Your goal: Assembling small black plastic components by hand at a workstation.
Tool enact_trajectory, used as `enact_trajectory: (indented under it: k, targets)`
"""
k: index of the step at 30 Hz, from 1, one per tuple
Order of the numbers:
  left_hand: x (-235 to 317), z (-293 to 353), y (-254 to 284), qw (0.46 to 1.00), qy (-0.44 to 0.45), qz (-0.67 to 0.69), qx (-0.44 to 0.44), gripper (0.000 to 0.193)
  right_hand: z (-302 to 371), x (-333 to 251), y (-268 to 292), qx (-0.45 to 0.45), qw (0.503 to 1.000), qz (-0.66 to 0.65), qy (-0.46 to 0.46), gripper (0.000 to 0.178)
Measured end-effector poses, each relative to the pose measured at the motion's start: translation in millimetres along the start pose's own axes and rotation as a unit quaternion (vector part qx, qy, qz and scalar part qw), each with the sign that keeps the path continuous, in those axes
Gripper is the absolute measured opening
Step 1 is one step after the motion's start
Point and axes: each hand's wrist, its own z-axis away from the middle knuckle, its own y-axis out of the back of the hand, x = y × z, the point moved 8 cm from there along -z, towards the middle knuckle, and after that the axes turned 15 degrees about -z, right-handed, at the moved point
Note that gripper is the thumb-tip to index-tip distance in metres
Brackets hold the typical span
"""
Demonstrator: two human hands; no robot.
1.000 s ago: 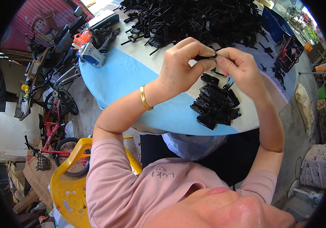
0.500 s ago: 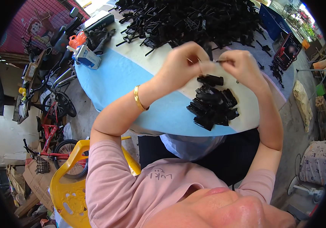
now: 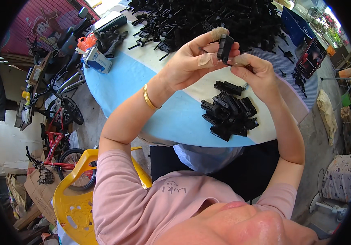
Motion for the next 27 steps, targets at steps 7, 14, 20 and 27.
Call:
enact_trajectory:
  k: [7, 14, 20, 27]
  targets:
    - [3, 5, 15, 0.996, 0.004, 0.003, 0.094, 0.047, 2, -2, -4, 0.007, 0.999, 0.043, -0.032, 0.011]
    - [10, 14, 13, 0.927, 0.023, -0.285, 0.242, 0.039, 2, -9, -4, 0.038, 0.998, -0.001, -0.052, 0.016]
    - [19, 18, 0, 0.886, -0.009, -0.399, 0.237, 0.03, 2, -1, -13, 0.024, 0.995, 0.024, -0.095, 0.016]
    - [23, 21, -5, 0.868, -0.031, -0.433, 0.243, 0.035, 3, -11, -17, 0.023, 0.996, 0.043, -0.069, 0.016]
